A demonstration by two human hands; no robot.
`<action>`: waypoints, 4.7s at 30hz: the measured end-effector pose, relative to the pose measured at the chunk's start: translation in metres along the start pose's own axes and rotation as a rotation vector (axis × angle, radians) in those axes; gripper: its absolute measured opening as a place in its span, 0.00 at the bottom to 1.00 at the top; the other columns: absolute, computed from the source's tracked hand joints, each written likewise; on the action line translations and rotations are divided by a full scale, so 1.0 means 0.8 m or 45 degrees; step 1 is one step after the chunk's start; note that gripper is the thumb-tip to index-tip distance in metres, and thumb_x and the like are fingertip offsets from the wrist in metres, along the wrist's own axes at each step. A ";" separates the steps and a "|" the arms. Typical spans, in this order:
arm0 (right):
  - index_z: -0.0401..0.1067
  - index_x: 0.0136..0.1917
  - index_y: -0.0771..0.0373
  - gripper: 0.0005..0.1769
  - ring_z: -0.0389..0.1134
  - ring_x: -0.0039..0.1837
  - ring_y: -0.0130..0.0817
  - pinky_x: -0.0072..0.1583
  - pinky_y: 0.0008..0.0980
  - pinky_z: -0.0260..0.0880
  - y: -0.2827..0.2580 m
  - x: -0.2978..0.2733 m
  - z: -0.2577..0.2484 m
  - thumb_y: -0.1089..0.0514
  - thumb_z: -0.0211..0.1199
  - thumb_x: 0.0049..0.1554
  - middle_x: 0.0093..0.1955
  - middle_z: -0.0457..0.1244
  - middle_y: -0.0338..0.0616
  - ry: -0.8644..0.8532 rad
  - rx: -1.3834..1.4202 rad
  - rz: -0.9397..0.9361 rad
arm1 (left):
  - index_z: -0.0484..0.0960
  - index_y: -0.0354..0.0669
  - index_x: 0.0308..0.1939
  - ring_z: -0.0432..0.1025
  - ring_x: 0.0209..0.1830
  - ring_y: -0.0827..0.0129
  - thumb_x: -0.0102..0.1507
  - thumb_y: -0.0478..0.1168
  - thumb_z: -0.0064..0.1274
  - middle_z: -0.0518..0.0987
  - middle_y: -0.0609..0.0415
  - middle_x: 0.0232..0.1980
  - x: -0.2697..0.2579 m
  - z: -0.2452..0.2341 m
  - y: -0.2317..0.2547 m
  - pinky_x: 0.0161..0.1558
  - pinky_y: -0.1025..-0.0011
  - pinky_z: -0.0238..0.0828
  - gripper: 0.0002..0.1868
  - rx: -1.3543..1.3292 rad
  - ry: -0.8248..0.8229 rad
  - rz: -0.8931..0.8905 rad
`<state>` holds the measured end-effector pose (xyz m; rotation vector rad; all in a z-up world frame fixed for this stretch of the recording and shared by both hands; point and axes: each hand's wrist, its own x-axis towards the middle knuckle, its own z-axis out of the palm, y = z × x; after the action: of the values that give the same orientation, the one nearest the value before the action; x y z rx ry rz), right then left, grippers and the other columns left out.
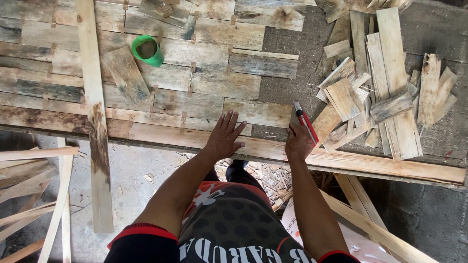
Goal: Arranging and trimming small wood strips to create a patterned surface on a panel.
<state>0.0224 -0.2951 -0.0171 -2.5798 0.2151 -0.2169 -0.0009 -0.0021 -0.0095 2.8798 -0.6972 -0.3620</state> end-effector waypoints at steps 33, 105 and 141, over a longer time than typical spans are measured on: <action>0.80 0.53 0.54 0.11 0.72 0.52 0.41 0.50 0.41 0.73 0.021 0.012 -0.012 0.59 0.73 0.55 0.50 0.69 0.40 -0.046 -0.180 -0.332 | 0.51 0.53 0.81 0.34 0.84 0.44 0.69 0.66 0.39 0.44 0.39 0.83 0.001 -0.009 -0.001 0.75 0.32 0.28 0.41 -0.085 -0.033 -0.027; 0.74 0.37 0.62 0.26 0.69 0.38 0.39 0.37 0.42 0.73 0.064 -0.019 -0.062 0.43 0.62 0.71 0.51 0.66 0.51 -0.249 -0.779 0.306 | 0.82 0.34 0.48 0.72 0.53 0.48 0.68 0.48 0.58 0.79 0.41 0.49 0.041 -0.101 -0.100 0.56 0.51 0.68 0.17 -0.740 0.967 -0.358; 0.76 0.53 0.67 0.09 0.70 0.41 0.35 0.41 0.31 0.75 -0.246 -0.085 0.008 0.66 0.64 0.58 0.57 0.66 0.55 0.038 -0.077 0.234 | 0.87 0.48 0.29 0.80 0.38 0.60 0.58 0.40 0.65 0.85 0.52 0.37 0.265 -0.117 -0.567 0.42 0.63 0.77 0.04 -0.737 0.638 -1.100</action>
<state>-0.0212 -0.1127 0.0738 -2.5981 0.4738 -0.1835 0.4022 0.3068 -0.0549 2.3702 0.6503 0.0804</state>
